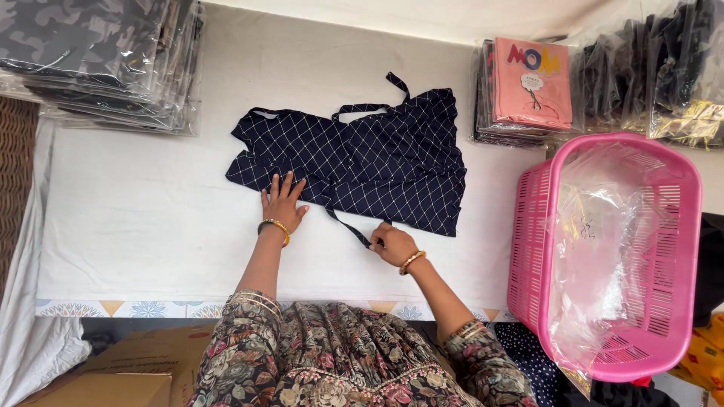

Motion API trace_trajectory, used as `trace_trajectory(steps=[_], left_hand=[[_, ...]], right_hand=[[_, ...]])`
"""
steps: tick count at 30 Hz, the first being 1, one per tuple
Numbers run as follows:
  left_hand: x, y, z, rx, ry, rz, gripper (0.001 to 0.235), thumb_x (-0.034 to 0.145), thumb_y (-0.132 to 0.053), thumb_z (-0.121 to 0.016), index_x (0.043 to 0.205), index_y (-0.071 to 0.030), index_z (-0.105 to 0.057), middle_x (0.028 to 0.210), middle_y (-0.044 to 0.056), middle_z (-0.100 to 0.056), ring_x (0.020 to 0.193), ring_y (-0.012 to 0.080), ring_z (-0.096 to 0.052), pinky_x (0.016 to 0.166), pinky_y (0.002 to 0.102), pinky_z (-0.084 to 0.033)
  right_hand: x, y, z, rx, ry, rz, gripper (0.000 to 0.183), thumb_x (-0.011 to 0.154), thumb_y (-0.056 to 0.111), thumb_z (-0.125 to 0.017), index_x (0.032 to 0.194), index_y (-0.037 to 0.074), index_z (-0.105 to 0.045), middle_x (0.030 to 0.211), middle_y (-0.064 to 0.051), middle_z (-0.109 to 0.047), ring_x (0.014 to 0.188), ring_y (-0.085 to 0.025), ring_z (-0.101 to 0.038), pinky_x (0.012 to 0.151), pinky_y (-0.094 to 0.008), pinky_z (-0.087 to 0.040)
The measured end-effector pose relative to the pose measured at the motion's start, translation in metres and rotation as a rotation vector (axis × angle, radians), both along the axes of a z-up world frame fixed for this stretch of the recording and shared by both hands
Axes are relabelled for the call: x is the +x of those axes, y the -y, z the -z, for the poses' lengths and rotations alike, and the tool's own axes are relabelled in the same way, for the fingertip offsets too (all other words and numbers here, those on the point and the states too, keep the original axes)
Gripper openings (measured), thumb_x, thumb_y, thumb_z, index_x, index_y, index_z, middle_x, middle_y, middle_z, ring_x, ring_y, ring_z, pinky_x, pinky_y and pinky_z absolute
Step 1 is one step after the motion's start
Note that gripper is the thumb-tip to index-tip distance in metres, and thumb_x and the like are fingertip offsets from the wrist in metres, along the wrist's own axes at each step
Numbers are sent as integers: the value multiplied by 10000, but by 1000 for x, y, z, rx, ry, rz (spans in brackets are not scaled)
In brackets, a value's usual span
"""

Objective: The person folds a pink t-shirt and a dark blue patterned top on a white table. They place each folded garment into a clear plastic bag and stack the packaged items on the table.

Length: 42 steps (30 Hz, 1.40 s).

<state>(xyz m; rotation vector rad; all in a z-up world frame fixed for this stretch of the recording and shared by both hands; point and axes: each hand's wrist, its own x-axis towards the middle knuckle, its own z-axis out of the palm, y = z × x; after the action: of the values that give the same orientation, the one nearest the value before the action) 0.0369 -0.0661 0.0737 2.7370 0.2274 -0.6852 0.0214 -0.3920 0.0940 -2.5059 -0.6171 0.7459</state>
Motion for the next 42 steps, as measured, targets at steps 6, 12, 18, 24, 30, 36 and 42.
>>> trace_trajectory(steps=[6, 12, 18, 24, 30, 36, 42], left_hand=[[2, 0, -4, 2, -63, 14, 737, 964, -472, -577, 1598, -416, -206, 1719, -61, 19, 1572, 239, 100, 1247, 572, -16], [1, 3, -3, -3, -47, -1, 748, 955, -460, -593, 1597, -405, -214, 1714, -60, 15, 1563, 243, 97, 1244, 577, -10], [31, 4, 1, -158, 278, -219, 436, 933, -250, -675, 1362, -280, -605, 1481, -33, -485, 1396, 235, -372, 1189, 510, -266], [145, 32, -8, -469, 553, -294, 288, 918, -133, -700, 1194, -209, -727, 1150, 4, -698, 1147, 257, -553, 1024, 394, -470], [247, 76, 18, -353, 359, -64, 245, 977, -156, -648, 1200, -206, -737, 1259, 12, -662, 1236, 266, -533, 1089, 401, -450], [279, 128, 28, -101, 225, 337, 390, 867, -104, -623, 1247, -174, -676, 1524, -12, -448, 1394, 297, -324, 1131, 585, -216], [257, 121, -16, -356, 210, 253, 388, 922, -123, -613, 1299, -184, -688, 1445, -97, -576, 1347, 236, -406, 1194, 497, -259]], right_hand=[[74, 8, -151, 36, -199, -28, 209, 853, 196, -747, 1041, 129, -686, 723, -10, -688, 638, -159, -650, 633, -321, -516], [138, -24, -166, 200, 53, 169, 190, 856, 113, -764, 1039, 107, -710, 735, -20, -664, 630, -148, -623, 622, -301, -524], [160, -49, -104, 352, 266, 267, 112, 871, 49, -740, 973, 96, -745, 882, -30, -704, 698, -156, -658, 661, -293, -549], [143, -53, -66, 371, 321, 288, 187, 882, -12, -690, 1007, 105, -763, 1023, -65, -703, 857, -201, -684, 758, -310, -575], [114, -62, -63, 265, 225, 100, 499, 773, -72, -666, 1229, 129, -694, 1454, -102, -557, 1184, -290, -619, 919, -366, -563], [84, -55, -58, 250, 221, 156, 530, 798, -33, -692, 1299, 137, -660, 1483, -108, -532, 1176, -286, -631, 980, -399, -533], [63, -31, -41, 453, 252, 369, 341, 871, -18, -683, 1187, 106, -719, 1307, -73, -671, 1069, -233, -690, 877, -326, -587]])
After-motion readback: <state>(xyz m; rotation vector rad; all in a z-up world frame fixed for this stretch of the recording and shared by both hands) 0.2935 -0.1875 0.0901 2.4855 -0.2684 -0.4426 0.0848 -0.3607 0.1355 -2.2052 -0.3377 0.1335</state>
